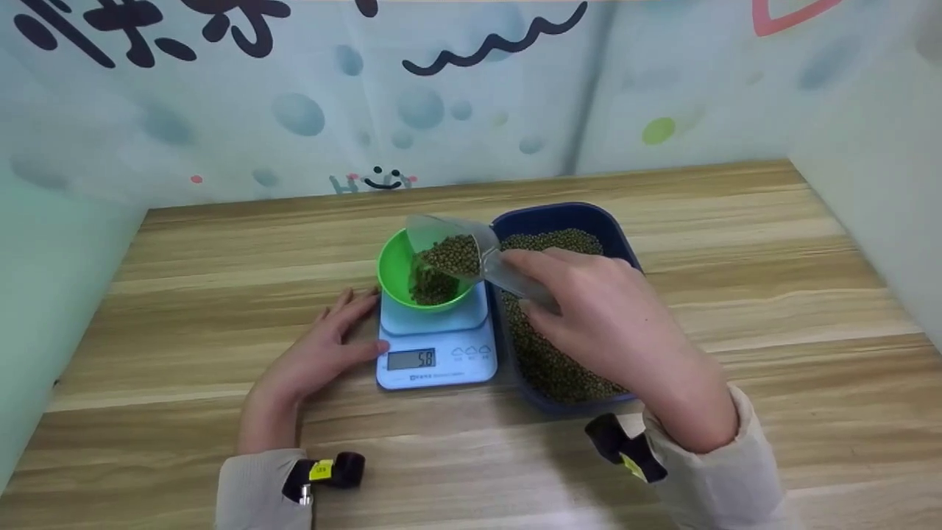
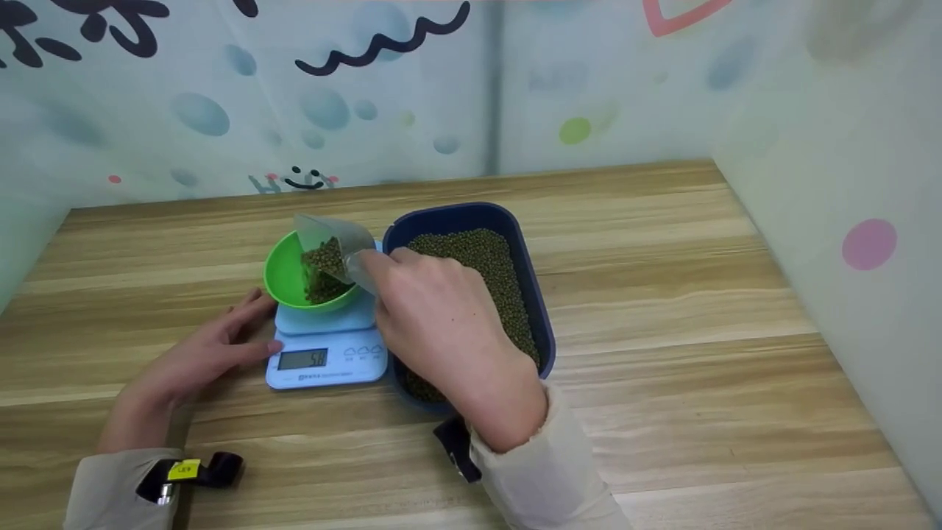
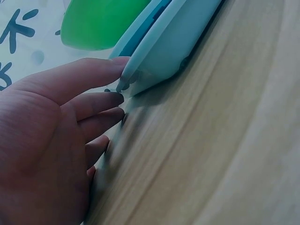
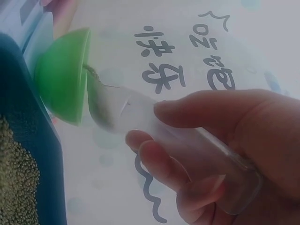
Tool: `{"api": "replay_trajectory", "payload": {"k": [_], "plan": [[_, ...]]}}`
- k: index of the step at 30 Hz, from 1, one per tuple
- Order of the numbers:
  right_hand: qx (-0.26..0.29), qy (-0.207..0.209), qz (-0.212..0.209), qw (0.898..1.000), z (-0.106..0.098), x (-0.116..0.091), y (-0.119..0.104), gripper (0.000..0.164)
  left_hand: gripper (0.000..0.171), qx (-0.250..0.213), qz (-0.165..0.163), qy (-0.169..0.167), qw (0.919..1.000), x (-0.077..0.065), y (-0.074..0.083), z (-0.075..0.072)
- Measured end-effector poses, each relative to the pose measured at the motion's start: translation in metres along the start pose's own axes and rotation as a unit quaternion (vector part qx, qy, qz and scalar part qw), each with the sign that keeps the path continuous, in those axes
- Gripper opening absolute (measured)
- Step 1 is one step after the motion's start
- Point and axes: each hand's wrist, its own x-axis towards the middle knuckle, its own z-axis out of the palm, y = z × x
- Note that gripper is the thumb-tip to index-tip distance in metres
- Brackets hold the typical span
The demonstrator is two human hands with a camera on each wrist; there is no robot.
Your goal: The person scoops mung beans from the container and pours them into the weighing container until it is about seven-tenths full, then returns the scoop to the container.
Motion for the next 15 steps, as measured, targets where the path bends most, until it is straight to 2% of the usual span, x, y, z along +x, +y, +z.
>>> {"api": "replay_trajectory", "payload": {"k": [9, 15], "plan": [[0.003, -0.001, 0.005, 1.0, 0.0013, 0.0001, -0.0012, 0.042, 0.078, -0.002, 0.001, 0.0, 1.0, 0.0009, -0.0019, 0.0006], [-0.008, 0.015, -0.009, 1.0, 0.0039, 0.0002, -0.0031, 0.042, 0.079, -0.001, -0.001, 0.002, 1.0, 0.0012, -0.0022, 0.0008]]}}
